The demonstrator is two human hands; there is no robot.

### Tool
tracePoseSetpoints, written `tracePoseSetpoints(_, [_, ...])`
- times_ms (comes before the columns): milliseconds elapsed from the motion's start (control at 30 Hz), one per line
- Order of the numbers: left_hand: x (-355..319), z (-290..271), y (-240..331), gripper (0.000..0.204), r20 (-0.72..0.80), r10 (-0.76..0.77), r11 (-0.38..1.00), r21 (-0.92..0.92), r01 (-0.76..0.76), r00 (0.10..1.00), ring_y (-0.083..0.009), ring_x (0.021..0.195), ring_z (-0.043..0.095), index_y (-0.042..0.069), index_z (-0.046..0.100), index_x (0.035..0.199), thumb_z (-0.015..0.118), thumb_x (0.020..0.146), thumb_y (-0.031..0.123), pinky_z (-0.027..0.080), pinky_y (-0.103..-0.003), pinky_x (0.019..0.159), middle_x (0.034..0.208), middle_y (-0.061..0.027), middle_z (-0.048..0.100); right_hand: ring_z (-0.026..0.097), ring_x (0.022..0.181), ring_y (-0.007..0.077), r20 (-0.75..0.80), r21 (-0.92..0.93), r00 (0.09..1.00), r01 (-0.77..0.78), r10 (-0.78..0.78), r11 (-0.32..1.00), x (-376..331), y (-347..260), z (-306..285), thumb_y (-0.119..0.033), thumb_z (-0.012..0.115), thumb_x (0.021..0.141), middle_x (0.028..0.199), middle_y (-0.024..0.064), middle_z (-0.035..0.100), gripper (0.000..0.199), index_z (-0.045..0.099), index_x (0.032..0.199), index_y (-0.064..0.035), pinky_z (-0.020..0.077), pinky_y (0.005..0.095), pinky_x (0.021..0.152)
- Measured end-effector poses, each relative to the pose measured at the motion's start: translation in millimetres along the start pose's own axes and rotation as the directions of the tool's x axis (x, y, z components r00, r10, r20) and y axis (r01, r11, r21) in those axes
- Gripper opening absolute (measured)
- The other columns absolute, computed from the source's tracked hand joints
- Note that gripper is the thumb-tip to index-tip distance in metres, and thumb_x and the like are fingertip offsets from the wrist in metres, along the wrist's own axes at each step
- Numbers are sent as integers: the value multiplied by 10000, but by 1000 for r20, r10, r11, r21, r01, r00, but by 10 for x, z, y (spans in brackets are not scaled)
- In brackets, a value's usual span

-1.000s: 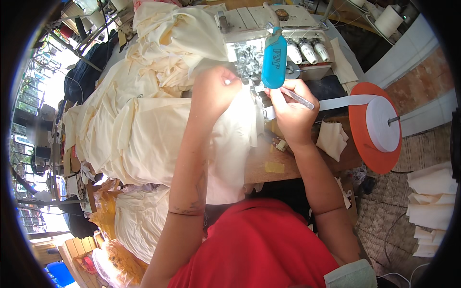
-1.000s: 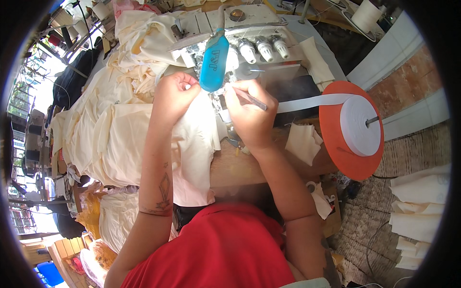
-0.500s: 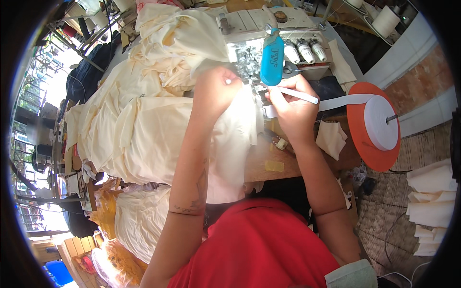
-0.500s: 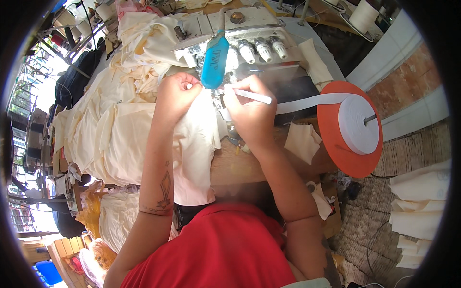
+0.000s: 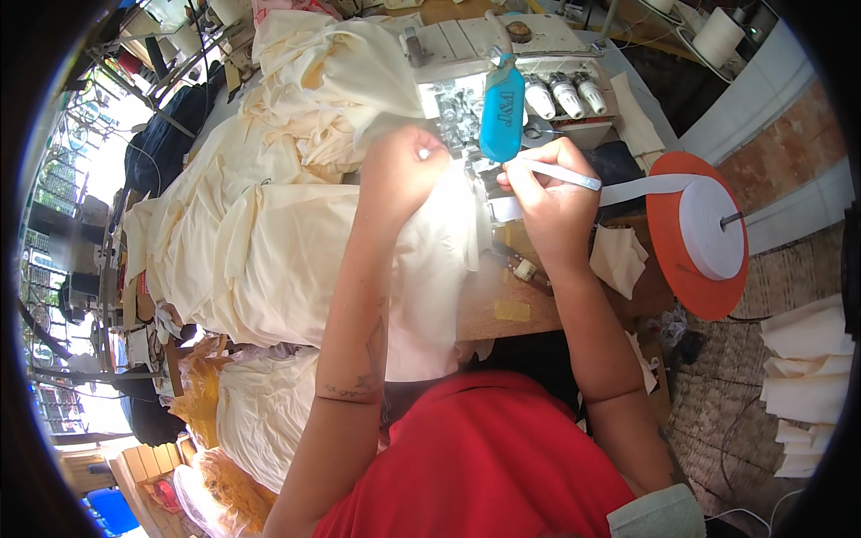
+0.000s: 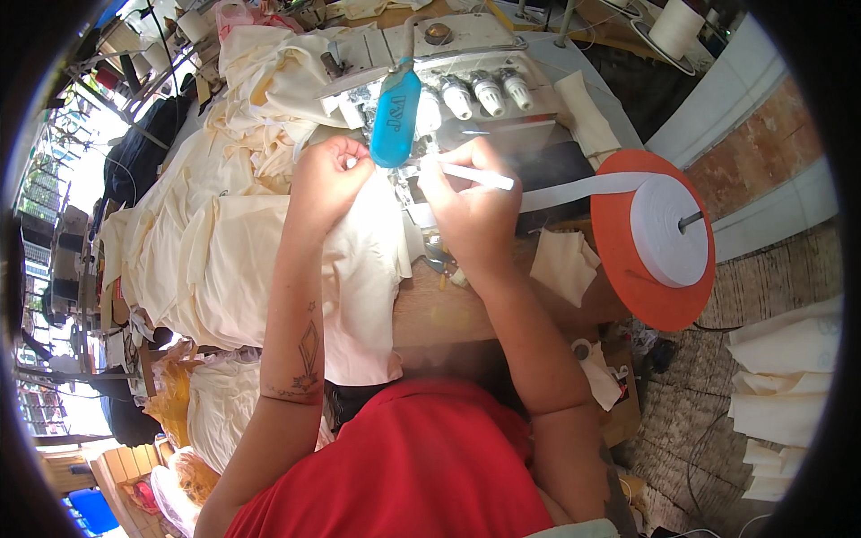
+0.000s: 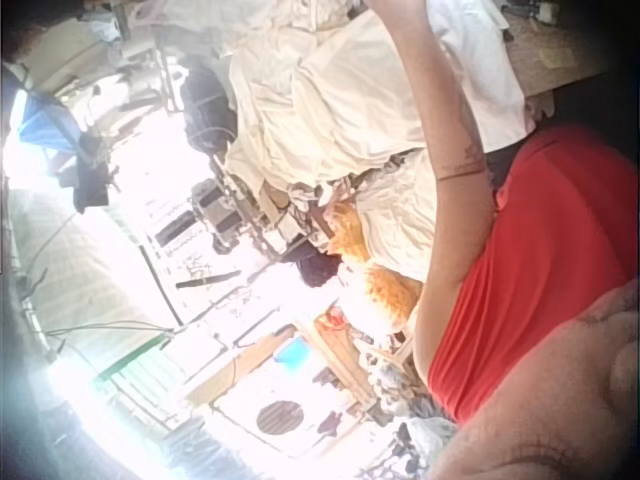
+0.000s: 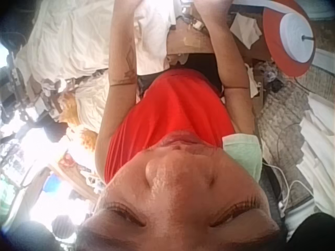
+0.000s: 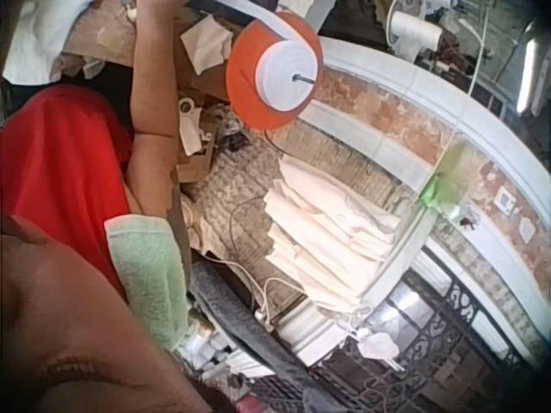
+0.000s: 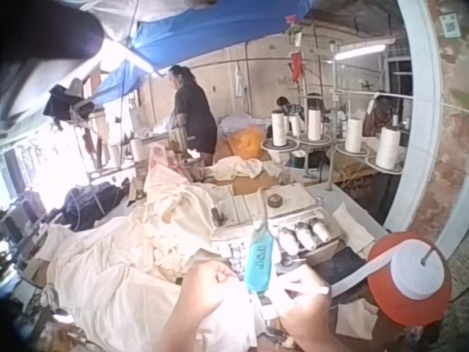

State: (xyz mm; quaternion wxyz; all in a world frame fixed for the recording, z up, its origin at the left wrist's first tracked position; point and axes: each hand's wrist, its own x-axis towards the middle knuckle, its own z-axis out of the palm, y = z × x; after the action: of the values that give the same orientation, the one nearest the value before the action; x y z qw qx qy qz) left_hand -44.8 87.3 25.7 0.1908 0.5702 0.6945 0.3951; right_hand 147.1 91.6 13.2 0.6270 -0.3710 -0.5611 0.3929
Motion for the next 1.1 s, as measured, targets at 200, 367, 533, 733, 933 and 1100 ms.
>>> tracePoseSetpoints(200, [3,-3,26,240,-1,11,1000,1,-11,1000,-278,713,676,43,726,910,699,775,239,525,-371,701,793,-157,709,608,634,97,2,-31,997,77,-77,997,-20,78,59,-18,746,819,687,52,652,144,606,784,-13,485,279,582])
tracePoseSetpoints(367, [-7,-24,-9,251,20,42,999,-25,-42,999,-278,685,668,35,722,918,702,770,236,523,-369,686,759,-158,696,624,639,121,11,-110,991,131,-131,985,-7,19,55,-5,737,812,691,69,660,139,601,783,-10,496,288,596])
tracePoseSetpoints(533, [22,11,-42,256,24,20,1000,-25,-19,1000,-279,724,673,34,717,917,707,762,237,524,-370,709,793,-158,700,638,639,137,-1,-142,987,158,-160,977,0,44,55,1,734,805,693,86,667,137,599,781,-12,502,294,601])
tracePoseSetpoints(733, [73,55,-93,249,-5,36,999,-4,-36,999,-281,766,679,33,711,905,708,754,230,525,-370,735,839,-159,709,652,640,155,-3,-189,988,151,-154,970,13,50,65,-9,736,811,695,103,670,125,612,797,-15,504,298,605])
tracePoseSetpoints(933, [73,18,-7,285,-44,10,1000,1,-10,999,-247,732,664,21,677,1007,723,794,205,516,-359,712,792,-149,691,651,674,173,-14,-174,989,143,-147,974,-30,-2,28,-25,718,832,746,107,674,104,615,842,-24,514,314,648])
tracePoseSetpoints(1100, [-565,-642,99,423,206,-27,998,-53,39,978,-171,666,607,36,546,1216,719,857,179,471,-318,641,690,-109,623,639,868,341,276,-258,820,566,-502,783,-380,-582,-469,66,525,877,988,191,643,120,595,970,38,519,388,807])
